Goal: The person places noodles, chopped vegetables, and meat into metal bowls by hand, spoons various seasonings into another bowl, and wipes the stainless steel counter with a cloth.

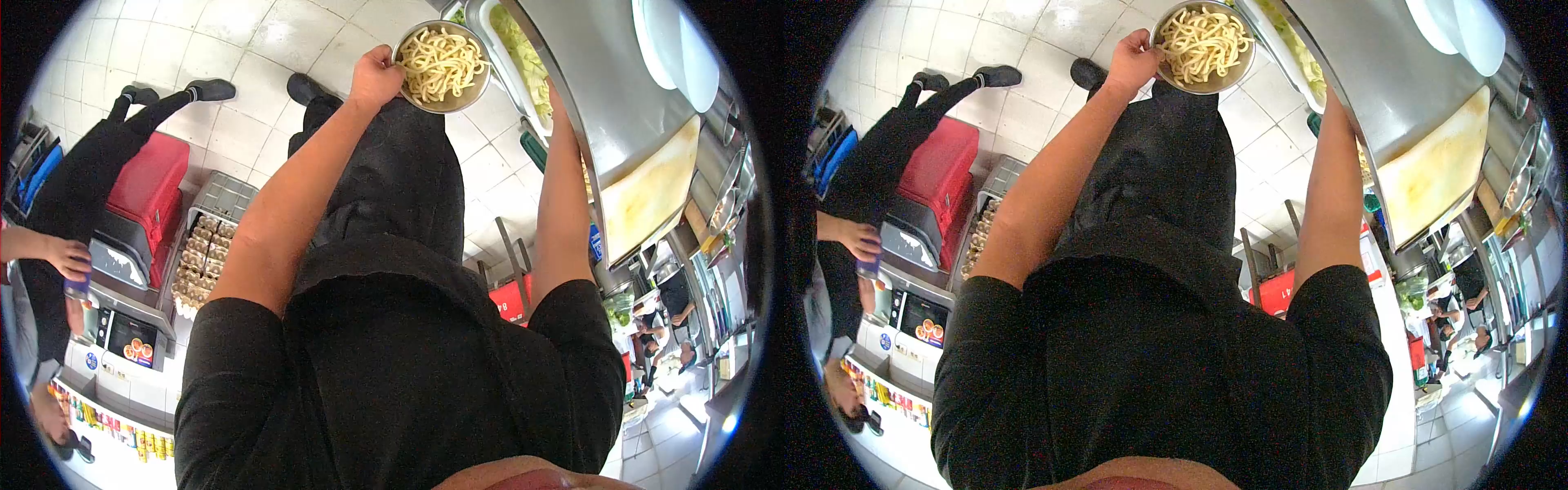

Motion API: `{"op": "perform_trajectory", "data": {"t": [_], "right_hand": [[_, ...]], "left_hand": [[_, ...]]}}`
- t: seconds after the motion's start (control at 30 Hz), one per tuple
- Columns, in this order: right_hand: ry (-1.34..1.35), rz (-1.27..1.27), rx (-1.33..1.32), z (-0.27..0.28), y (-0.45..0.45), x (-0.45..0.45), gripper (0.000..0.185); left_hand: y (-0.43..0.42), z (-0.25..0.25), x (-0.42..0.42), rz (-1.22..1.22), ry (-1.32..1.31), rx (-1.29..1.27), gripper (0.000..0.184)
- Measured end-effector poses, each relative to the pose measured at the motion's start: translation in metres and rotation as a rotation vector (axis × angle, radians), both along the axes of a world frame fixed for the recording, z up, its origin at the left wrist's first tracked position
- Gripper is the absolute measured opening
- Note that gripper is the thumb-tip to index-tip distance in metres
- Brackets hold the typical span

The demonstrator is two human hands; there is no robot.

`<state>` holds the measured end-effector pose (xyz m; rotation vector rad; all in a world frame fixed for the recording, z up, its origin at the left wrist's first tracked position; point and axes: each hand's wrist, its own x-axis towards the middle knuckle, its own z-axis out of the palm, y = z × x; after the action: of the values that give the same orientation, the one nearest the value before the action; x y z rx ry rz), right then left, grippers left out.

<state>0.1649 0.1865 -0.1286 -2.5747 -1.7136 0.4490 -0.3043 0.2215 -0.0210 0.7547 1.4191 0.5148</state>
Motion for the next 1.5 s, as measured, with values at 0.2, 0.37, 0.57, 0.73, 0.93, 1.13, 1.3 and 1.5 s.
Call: {"op": "perform_trajectory", "data": {"t": [0.2,0.37,0.57,0.73,0.93,1.13,1.3,1.5], "right_hand": [[0.121,-0.173,-0.424,0.076,0.039,-0.101,0.072],[0.111,-0.176,-0.079,0.054,0.04,-0.083,0.067],[0.548,-0.608,0.405,0.101,0.014,-0.083,0.059],[0.928,-0.986,0.341,0.174,0.011,-0.16,0.053],[0.352,-0.066,0.19,0.16,0.003,-0.284,0.06],[0.266,0.063,-0.016,0.17,0.007,-0.338,0.079],[0.439,0.078,0.206,0.198,0.014,-0.312,0.06],[0.186,0.27,0.462,0.144,0.015,-0.279,0.03]], "left_hand": [[-0.004,-0.014,0.004,-0.043,0.052,0.027,0.015],[-0.001,-0.006,0.005,-0.1,0.134,0.08,0.018],[-0.005,-0.019,0.004,-0.134,0.116,0.132,0.02],[0.0,0.004,0.005,-0.175,0.2,0.116,0.018],[-0.01,-0.021,0.009,-0.032,0.124,0.073,0.017],[-0.004,0.006,0.011,-0.101,0.298,0.147,0.011],[-0.006,0.002,0.009,0.043,-0.045,-0.023,0.014],[-0.007,0.001,0.033,0.111,-0.126,-0.048,0.015]]}}
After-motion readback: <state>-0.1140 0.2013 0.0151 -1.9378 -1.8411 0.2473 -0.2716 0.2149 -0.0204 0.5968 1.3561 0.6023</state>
